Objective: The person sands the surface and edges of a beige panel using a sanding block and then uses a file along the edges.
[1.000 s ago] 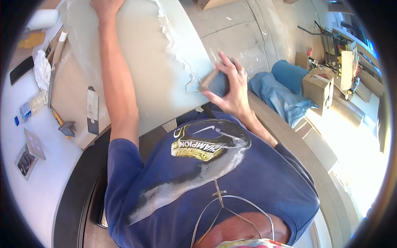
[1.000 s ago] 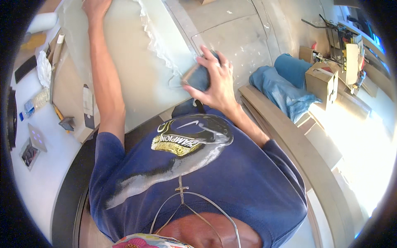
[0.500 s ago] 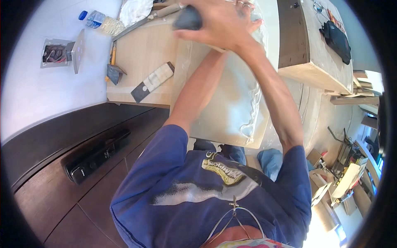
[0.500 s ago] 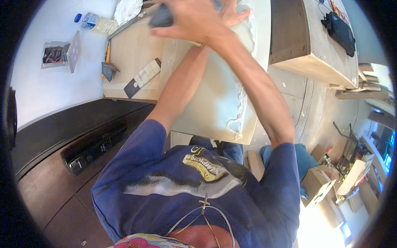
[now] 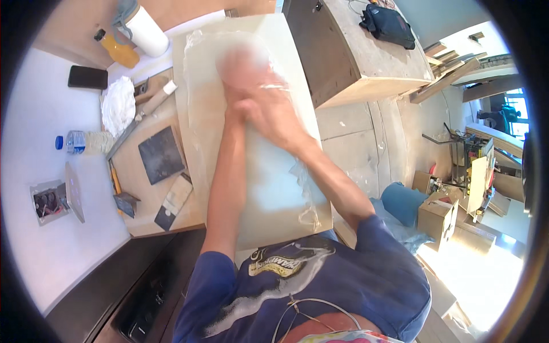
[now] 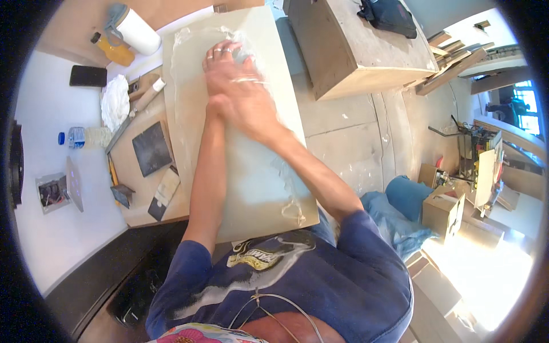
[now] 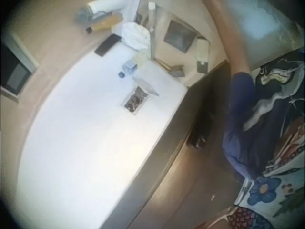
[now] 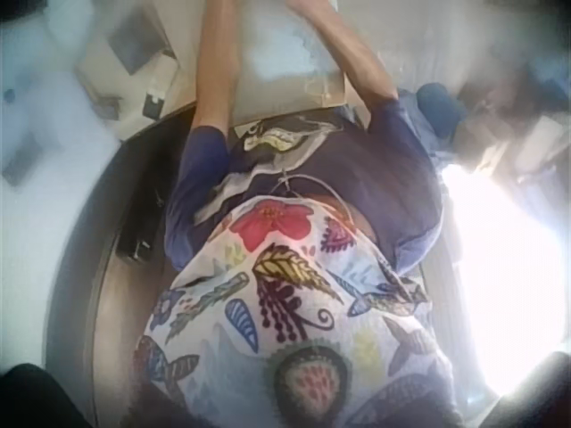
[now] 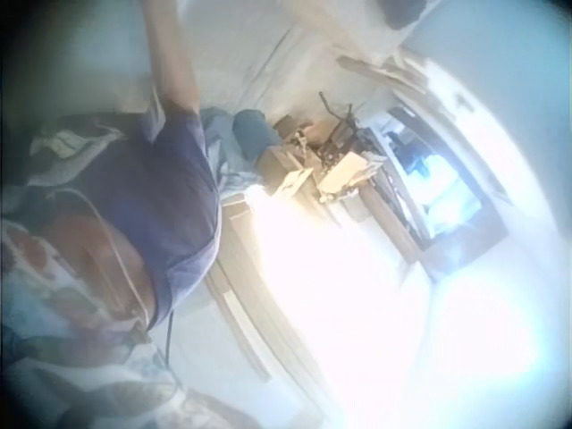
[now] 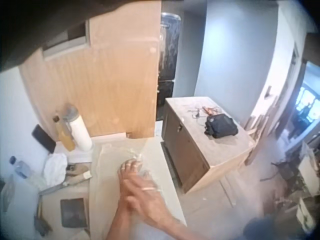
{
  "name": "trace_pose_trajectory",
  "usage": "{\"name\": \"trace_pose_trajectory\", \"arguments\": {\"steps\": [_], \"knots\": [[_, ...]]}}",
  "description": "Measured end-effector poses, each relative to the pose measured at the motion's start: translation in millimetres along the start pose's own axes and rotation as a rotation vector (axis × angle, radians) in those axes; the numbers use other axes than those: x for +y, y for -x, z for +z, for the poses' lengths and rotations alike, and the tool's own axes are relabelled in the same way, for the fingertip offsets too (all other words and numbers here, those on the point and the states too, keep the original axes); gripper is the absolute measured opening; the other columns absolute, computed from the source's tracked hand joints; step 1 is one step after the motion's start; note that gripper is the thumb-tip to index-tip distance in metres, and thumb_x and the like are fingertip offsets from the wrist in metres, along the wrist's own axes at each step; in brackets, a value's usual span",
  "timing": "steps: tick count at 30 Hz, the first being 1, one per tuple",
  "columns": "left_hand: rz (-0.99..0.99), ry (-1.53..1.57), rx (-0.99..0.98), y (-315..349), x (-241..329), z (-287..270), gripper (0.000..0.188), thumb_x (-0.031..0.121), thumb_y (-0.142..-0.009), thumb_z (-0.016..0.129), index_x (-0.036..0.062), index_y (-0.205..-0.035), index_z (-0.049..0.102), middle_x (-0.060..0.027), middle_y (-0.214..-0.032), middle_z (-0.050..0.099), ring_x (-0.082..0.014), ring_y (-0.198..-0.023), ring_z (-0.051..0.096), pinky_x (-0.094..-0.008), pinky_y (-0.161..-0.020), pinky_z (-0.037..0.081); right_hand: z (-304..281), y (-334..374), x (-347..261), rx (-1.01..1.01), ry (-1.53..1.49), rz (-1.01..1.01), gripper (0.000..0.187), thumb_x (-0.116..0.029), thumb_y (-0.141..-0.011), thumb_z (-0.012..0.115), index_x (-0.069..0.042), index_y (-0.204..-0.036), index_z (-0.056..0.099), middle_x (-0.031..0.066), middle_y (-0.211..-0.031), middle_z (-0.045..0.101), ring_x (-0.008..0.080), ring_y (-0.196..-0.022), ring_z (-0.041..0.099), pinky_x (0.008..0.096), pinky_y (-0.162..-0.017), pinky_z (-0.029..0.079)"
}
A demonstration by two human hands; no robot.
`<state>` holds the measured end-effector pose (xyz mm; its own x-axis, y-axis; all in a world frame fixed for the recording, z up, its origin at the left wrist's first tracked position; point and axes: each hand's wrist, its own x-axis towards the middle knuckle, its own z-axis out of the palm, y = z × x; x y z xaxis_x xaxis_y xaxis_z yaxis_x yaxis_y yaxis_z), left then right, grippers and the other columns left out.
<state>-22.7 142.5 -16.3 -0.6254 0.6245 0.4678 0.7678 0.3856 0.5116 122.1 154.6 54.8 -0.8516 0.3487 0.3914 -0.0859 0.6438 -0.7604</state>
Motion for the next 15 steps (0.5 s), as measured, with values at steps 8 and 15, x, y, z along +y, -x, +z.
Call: {"name": "trace_pose_trajectory", "arguments": {"steps": [8, 15], "knots": [[0.011, -0.002, -0.039, 3, 18, -4, 0.042, 0.035, -0.088, 0.079, 0.0145, -0.124, 0.070, -0.0086, -0.143, 0.060, -0.0327, -0.138, 0.050, -0.0524, -0.117, 0.035, -48, 17, 110, -0.032, 0.548, 0.082, 0.050, -0.034, -0.112, 0.045, -0.011, -0.156, 0.050, 0.0077, -0.166, 0.042, 0.0345, -0.157, 0.031, 0.0631, -0.125, 0.022], [0.006, -0.011, -0.039, 2, 13, -12, 0.042, 0.031, -0.088, 0.080, 0.0147, -0.125, 0.070, -0.0069, -0.142, 0.060, -0.0317, -0.137, 0.050, -0.0522, -0.116, 0.035, -50, -104, 198, 0.104, 0.509, 0.130, 0.053, -0.039, -0.110, 0.041, -0.010, -0.152, 0.054, 0.0117, -0.164, 0.045, 0.0364, -0.154, 0.038, 0.0641, -0.122, 0.028]]}}
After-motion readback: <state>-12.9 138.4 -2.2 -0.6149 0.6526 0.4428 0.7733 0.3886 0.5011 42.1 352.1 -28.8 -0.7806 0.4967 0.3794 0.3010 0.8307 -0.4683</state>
